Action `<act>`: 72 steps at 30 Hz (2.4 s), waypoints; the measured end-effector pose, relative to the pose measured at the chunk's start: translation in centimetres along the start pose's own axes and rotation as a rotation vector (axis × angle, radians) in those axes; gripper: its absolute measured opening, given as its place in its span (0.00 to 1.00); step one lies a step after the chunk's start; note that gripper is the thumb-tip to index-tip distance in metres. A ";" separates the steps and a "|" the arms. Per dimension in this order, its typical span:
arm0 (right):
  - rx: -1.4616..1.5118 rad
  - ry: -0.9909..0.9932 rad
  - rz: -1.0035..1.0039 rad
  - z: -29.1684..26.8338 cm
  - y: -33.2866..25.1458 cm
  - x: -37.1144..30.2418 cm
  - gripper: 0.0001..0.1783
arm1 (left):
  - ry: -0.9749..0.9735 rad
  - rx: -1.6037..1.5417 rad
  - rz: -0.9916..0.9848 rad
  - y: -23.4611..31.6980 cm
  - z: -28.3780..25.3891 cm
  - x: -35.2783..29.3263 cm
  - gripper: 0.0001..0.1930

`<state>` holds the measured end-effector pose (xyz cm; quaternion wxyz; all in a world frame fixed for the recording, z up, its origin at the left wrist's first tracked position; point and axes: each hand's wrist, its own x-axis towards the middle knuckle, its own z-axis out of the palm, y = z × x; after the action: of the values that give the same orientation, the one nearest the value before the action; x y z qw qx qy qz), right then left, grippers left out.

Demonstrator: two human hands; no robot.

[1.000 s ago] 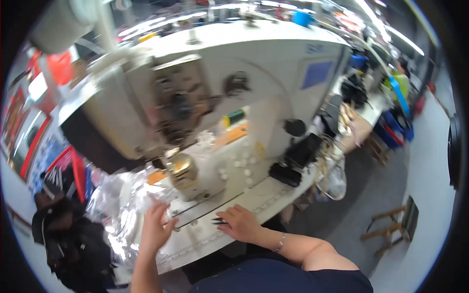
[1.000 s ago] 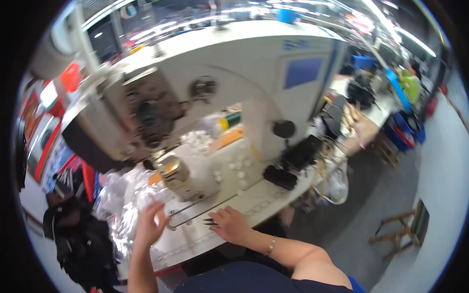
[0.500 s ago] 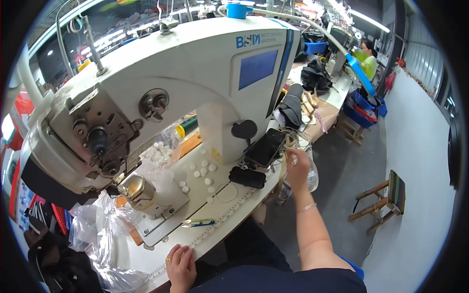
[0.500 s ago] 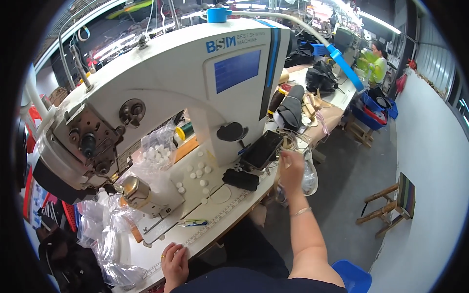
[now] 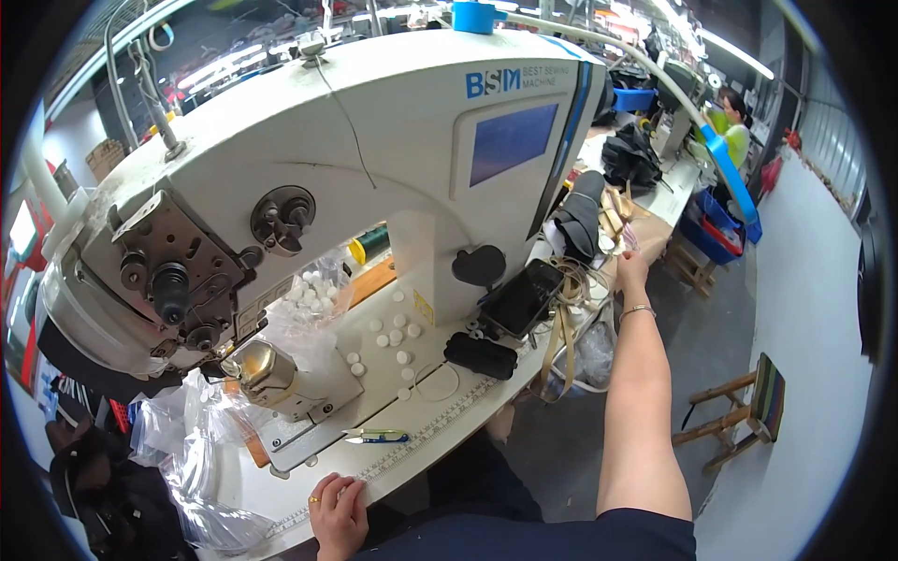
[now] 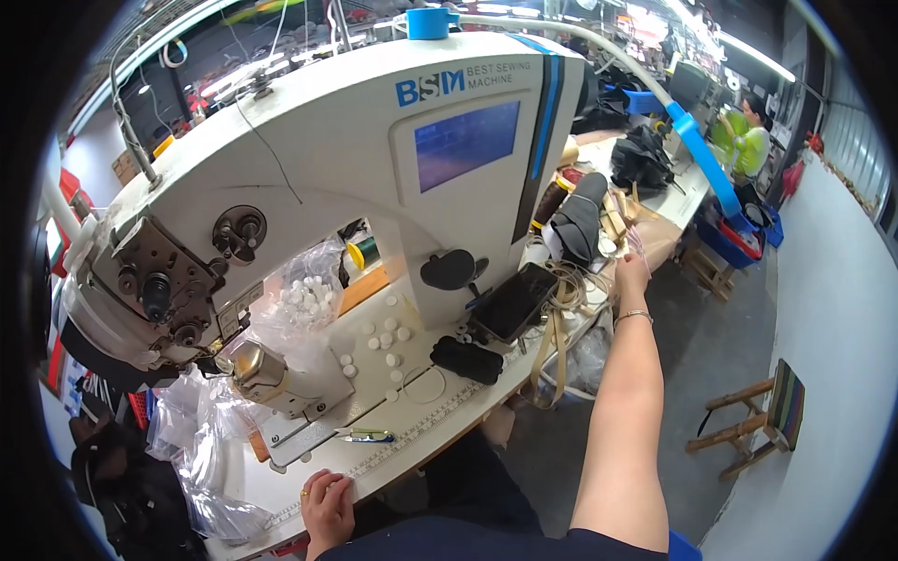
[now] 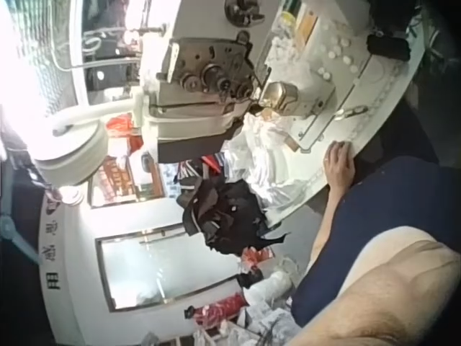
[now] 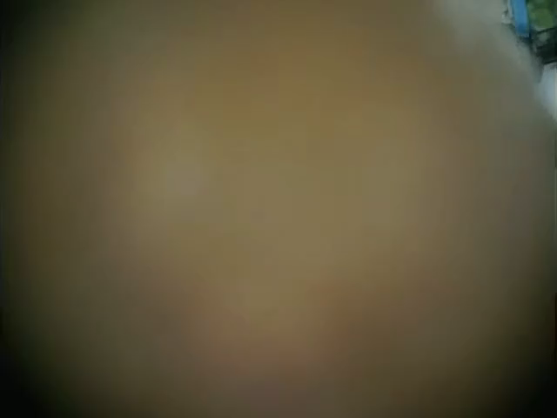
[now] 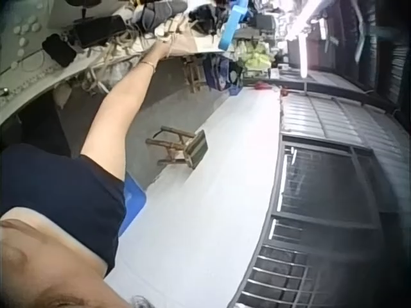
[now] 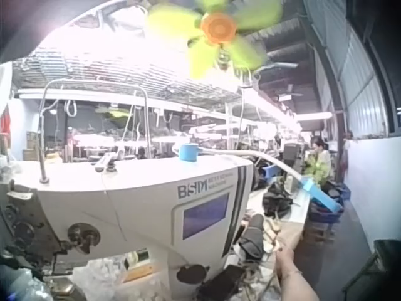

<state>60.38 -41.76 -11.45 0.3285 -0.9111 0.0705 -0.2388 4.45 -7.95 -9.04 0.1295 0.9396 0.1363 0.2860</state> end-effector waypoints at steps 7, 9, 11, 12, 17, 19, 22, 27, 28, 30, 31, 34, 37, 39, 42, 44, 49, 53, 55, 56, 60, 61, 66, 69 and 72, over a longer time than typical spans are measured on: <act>-0.026 -0.108 0.143 2.6 0.7 4.0 0.18 | -0.021 0.051 -0.025 0.3 -0.2 0.1 0.10; 0.084 -0.116 0.187 3.1 1.2 5.0 0.14 | -0.016 0.054 -0.013 0.4 0.1 0.2 0.10; 0.086 0.123 0.036 2.4 -0.4 4.0 0.09 | 0.007 0.057 -0.022 0.3 0.2 0.1 0.11; 0.110 0.224 -0.047 3.0 -1.7 3.1 0.07 | 0.001 0.075 -0.033 0.3 0.1 0.0 0.11; 0.042 0.310 -0.072 -0.2 -2.4 3.4 0.07 | -0.008 0.087 -0.028 0.6 0.2 0.3 0.10; 0.092 0.408 -0.153 -0.8 -2.0 3.9 0.07 | -0.014 0.067 -0.037 0.5 0.3 0.3 0.10; 0.096 0.394 -0.037 -2.3 -1.1 4.2 0.07 | -0.011 0.039 -0.050 0.4 0.5 0.6 0.09; 0.199 0.365 0.051 -3.3 0.1 3.9 0.07 | 0.034 -0.074 -0.016 0.9 1.3 2.3 0.09; 0.543 0.293 0.169 -2.5 1.7 5.0 0.07 | 0.011 -0.113 0.054 1.6 1.6 3.3 0.10; 0.809 0.221 0.230 -0.2 2.2 6.1 0.03 | -0.014 -0.159 0.147 2.5 2.1 4.4 0.11; 0.838 0.007 0.089 -0.3 1.3 5.5 0.07 | -0.016 -0.156 0.147 2.8 2.3 4.6 0.11; 0.992 -0.163 0.023 1.0 -3.3 3.9 0.12 | -0.088 -0.187 0.250 3.4 2.7 4.8 0.13; 0.764 -0.093 -0.052 0.9 -3.5 4.8 0.11 | -0.130 -0.192 0.279 3.5 3.3 4.0 0.12; 0.312 0.214 -0.172 0.6 -2.0 5.6 0.11 | -0.130 -0.205 0.277 3.2 3.6 3.1 0.12; 0.172 0.224 0.038 -0.4 -0.7 4.5 0.11 | -0.113 -0.203 0.251 2.7 3.9 1.7 0.12; 0.142 0.209 0.004 -0.8 0.0 3.6 0.10 | -0.100 -0.199 0.237 2.5 4.1 1.2 0.12; -0.040 0.001 -0.033 -0.7 2.3 1.3 0.07 | -0.133 -0.111 0.265 3.0 4.3 1.9 0.16; 0.041 -0.065 -0.096 -0.5 1.1 1.4 0.08 | -0.109 -0.071 0.267 3.1 4.6 2.1 0.16; -0.042 0.015 -0.097 0.4 2.0 2.4 0.09 | -0.094 -0.061 0.264 3.2 4.9 2.1 0.15; -0.124 0.092 -0.098 0.8 2.6 3.1 0.10 | -0.088 -0.067 0.267 3.2 5.0 2.1 0.15; -0.199 -0.018 0.086 0.1 -3.3 1.8 0.13 | -0.091 -0.004 0.236 3.1 4.6 1.5 0.14; -0.218 -0.083 0.123 -0.7 -3.9 1.7 0.13 | -0.096 0.002 0.248 3.2 4.5 1.6 0.14; 0.189 0.371 0.424 1.4 1.1 7.5 0.16 | -0.071 0.010 0.300 3.1 4.8 1.7 0.14; 0.342 0.692 0.057 0.5 0.4 8.5 0.13 | -0.076 0.047 0.286 3.0 4.9 1.5 0.13; 0.110 0.696 -0.143 -4.4 -0.8 7.2 0.11 | -0.080 0.000 0.244 3.4 4.0 2.1 0.13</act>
<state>64.53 -45.69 -5.23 0.3157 -0.7587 0.1016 -0.5607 9.06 -11.12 -10.14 0.0989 0.9598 0.0155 0.2620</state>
